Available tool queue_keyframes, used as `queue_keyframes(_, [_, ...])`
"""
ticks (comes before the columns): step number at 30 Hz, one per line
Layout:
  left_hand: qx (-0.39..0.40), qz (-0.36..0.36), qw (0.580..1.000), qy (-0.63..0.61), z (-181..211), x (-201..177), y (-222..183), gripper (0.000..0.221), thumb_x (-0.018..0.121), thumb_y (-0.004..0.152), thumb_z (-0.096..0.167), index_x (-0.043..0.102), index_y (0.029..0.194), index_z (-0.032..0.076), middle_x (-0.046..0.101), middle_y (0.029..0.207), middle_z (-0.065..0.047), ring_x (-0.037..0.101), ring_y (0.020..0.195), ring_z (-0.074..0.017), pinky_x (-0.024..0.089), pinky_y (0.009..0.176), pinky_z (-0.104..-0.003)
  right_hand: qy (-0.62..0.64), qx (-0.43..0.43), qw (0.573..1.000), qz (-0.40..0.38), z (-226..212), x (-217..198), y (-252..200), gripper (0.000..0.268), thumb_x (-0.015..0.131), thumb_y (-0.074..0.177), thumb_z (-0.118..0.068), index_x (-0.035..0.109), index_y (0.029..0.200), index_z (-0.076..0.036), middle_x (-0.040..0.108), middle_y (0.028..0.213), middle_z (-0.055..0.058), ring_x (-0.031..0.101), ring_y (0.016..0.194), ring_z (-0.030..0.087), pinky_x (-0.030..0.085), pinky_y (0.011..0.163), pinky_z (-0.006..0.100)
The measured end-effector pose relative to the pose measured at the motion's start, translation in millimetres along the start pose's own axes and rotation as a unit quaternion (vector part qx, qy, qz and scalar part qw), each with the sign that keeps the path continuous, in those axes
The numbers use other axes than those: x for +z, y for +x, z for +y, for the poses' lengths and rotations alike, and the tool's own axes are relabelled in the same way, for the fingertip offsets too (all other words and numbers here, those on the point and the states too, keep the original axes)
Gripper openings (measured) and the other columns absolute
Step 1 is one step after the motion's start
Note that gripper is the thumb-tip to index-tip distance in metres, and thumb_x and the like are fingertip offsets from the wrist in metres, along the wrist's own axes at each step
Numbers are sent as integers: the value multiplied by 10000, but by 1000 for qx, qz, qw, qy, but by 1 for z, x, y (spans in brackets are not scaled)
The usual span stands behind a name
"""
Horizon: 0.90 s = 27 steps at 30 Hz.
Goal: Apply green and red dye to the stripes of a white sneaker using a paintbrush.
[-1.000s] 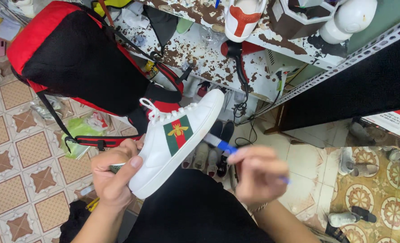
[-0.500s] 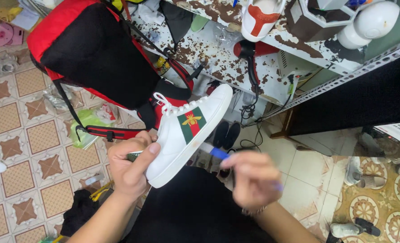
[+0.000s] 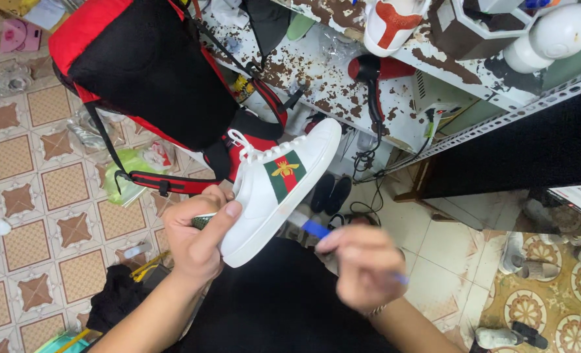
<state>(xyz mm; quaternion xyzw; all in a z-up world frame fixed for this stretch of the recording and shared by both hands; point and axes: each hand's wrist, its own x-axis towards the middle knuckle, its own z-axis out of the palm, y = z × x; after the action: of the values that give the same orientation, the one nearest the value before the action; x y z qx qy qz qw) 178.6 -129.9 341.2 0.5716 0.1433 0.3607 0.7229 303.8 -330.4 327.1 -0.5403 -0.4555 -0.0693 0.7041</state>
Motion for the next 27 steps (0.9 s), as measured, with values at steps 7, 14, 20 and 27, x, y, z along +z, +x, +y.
queue_keyframes(7, [-22,25,999,-26,-2,1,-1,358,680,903,-36,488,608,27,443,646,1,404,688,-115,380,762,-312,-4,80,992,93,4,1,-6,256,495,1058,186,495,1200,-27,634,1111,206,718,858,218,644,796,338])
queue_keyframes(14, [-40,35,998,-35,-8,0,-2,415,686,901,-44,433,586,51,441,648,6,412,674,-105,336,660,-285,20,-12,999,-27,4,2,-5,278,515,951,198,517,1133,-13,652,1000,159,734,810,228,676,678,279])
queue_keyframes(20, [-67,64,995,-28,-13,0,-3,437,700,913,-14,439,569,54,440,626,20,380,596,-66,290,566,-261,37,25,999,-10,-5,4,-4,273,516,957,184,504,1135,-23,642,1004,188,723,825,231,676,717,323])
queue_keyframes(27, [-72,64,994,-47,-15,2,-4,454,699,928,-8,430,572,70,444,635,22,387,605,-62,297,572,-256,19,73,995,65,4,3,-7,264,508,990,186,498,1149,-25,635,1068,200,716,825,227,653,744,325])
